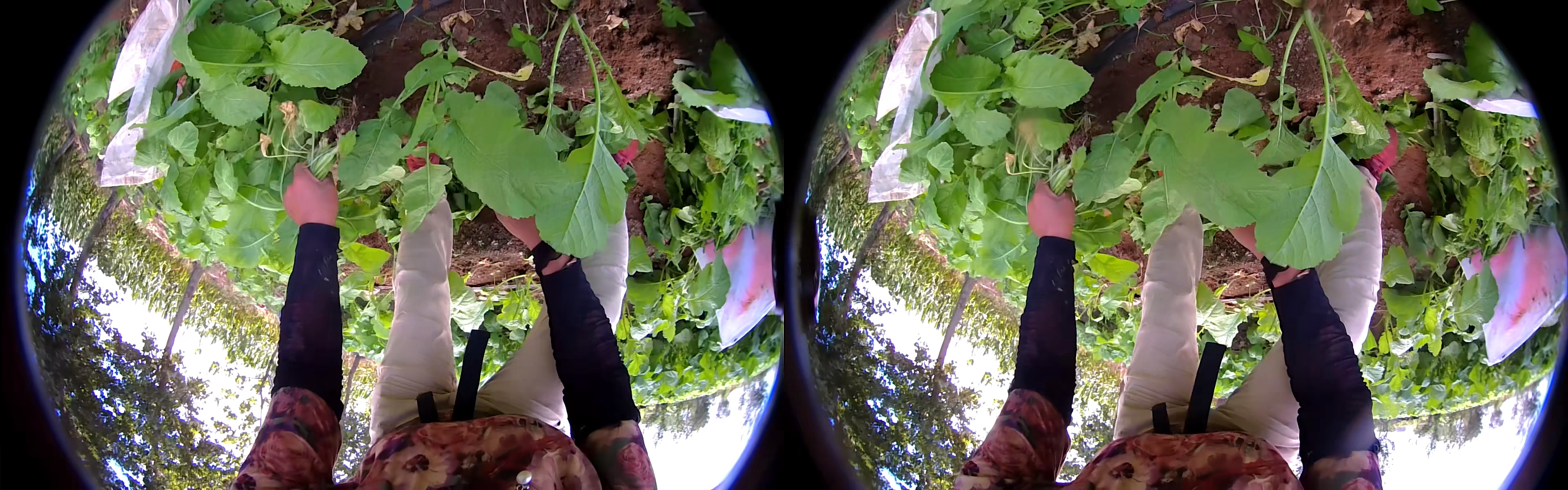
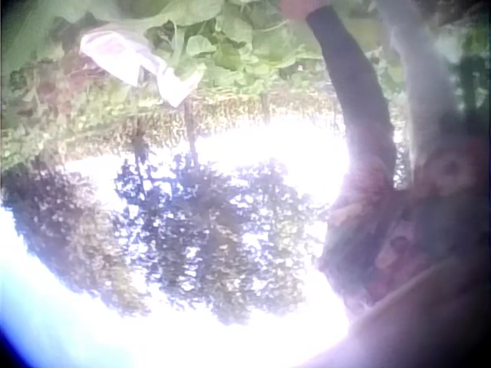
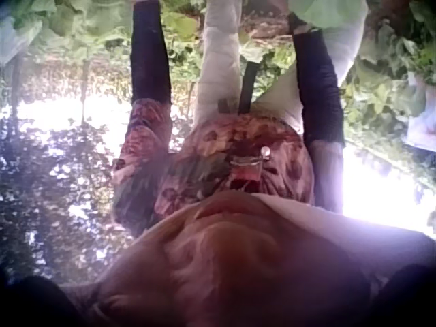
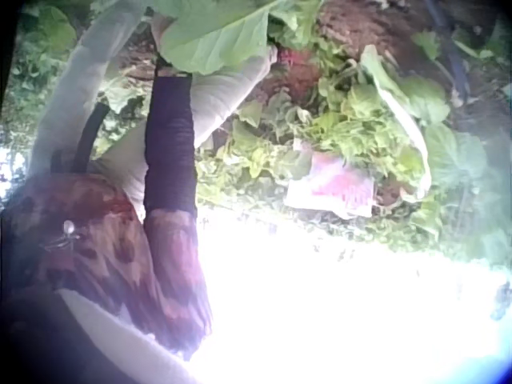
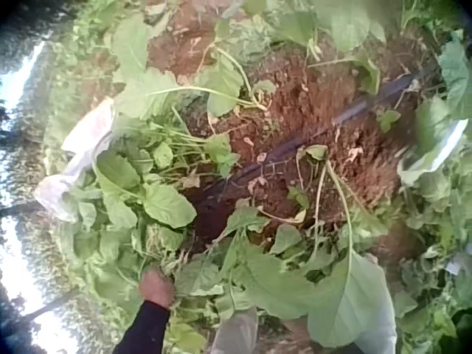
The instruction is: The person harvests leafy green vegetables by hand in an outdoor garden. They pull the plants from the soil, gather them into bunches, and place them onto a white sheet laid on the ground.
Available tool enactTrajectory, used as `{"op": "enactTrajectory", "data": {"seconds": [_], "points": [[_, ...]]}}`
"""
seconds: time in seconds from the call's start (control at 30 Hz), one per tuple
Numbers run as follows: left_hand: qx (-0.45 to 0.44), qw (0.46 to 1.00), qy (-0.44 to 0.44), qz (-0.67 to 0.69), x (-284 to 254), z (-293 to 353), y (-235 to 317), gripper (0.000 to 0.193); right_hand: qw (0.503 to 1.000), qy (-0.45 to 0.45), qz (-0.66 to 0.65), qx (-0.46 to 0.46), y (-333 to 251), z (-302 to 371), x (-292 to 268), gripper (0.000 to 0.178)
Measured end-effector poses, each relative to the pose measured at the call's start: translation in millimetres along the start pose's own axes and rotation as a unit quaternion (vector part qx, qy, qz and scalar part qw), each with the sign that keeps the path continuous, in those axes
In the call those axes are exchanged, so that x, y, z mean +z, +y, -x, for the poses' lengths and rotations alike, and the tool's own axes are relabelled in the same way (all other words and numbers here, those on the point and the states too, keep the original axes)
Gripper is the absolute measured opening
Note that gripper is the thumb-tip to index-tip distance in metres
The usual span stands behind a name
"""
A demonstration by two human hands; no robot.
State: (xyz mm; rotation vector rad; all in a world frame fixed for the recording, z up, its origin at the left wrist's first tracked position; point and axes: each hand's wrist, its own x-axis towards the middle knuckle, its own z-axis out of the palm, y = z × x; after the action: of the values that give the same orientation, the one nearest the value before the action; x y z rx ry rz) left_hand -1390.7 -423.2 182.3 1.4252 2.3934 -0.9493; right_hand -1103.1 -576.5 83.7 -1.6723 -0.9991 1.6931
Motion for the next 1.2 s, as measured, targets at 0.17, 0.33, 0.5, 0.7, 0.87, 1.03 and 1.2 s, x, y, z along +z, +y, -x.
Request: {"op": "enactTrajectory", "data": {"seconds": [0.17,0.33,0.5,0.7,0.87,1.03,1.2], "points": [[0.003,0.985,0.101,0.139,-40.6,82.5,-144.9,0.037,0.965,-0.107,0.237,-0.019,-50.8,17.5,-6.2,0.025],[-0.169,0.984,-0.044,-0.044,-10.7,191.1,-360.6,0.030,0.955,-0.059,0.283,-0.057,-149.7,71.9,-2.6,0.016],[-0.310,0.944,-0.089,0.075,1.9,239.3,-467.5,0.030,0.920,-0.071,0.348,-0.163,-290.8,94.2,5.9,0.017],[-0.109,0.945,0.146,0.272,-61.0,205.0,-402.7,0.021,0.846,-0.192,0.389,-0.310,-447.4,119.2,54.8,0.025],[0.139,0.608,0.084,0.778,-160.6,159.8,-332.1,0.009,0.739,-0.273,0.509,-0.347,-519.8,146.6,95.1,0.074],[0.253,0.358,-0.037,0.898,-278.0,142.3,-278.2,0.018,0.757,-0.152,0.446,-0.452,-568.6,161.2,96.1,0.104],[0.483,0.105,-0.172,0.852,-356.2,148.5,-239.4,0.016,0.763,-0.078,0.422,-0.483,-596.2,172.1,77.1,0.115]]}}
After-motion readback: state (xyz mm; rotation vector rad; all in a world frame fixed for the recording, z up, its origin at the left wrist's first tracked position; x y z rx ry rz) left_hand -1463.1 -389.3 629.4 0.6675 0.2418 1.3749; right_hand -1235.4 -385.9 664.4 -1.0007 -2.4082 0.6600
